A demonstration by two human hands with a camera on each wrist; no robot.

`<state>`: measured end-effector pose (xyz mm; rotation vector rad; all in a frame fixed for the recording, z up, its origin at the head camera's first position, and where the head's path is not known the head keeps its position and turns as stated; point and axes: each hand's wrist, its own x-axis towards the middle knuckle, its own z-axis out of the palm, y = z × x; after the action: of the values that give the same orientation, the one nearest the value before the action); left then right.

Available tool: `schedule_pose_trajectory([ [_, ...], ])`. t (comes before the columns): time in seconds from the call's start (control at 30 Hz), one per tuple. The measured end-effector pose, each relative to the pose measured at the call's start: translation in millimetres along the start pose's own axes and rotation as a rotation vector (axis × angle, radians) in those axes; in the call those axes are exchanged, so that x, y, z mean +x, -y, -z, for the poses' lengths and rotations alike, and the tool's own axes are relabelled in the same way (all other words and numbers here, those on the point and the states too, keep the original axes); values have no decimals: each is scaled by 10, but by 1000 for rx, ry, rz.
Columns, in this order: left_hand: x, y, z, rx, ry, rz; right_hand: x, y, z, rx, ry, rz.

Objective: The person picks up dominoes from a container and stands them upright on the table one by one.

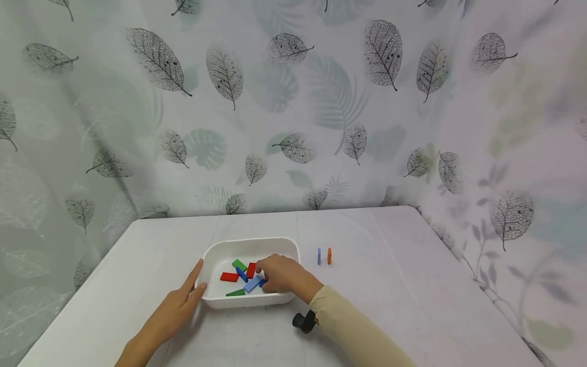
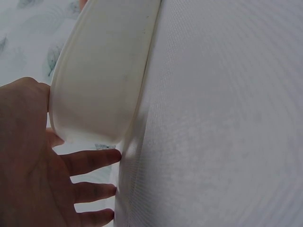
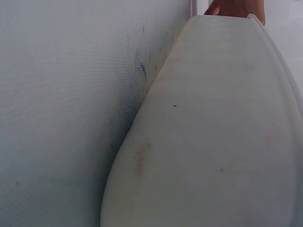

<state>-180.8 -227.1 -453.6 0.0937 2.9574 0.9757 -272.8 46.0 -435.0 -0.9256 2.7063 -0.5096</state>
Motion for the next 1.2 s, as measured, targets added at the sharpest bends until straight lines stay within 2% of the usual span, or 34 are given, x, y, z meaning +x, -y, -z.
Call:
schedule_pose_trajectory([
  [0.33,-9,-1,-8,5,-2,5,17,-12,-13,-91,-44,4],
  [0.8,-3,23,-39,0,-1,4,0,-34,-47,-39,-71,7],
  [1.03,1,38,-51,5,-5,-1,-19,-49,-56,-64,-99,55],
  [1.2,6,30,-37,4,-6,-7,-10,-68,-47,-26,-116,50],
])
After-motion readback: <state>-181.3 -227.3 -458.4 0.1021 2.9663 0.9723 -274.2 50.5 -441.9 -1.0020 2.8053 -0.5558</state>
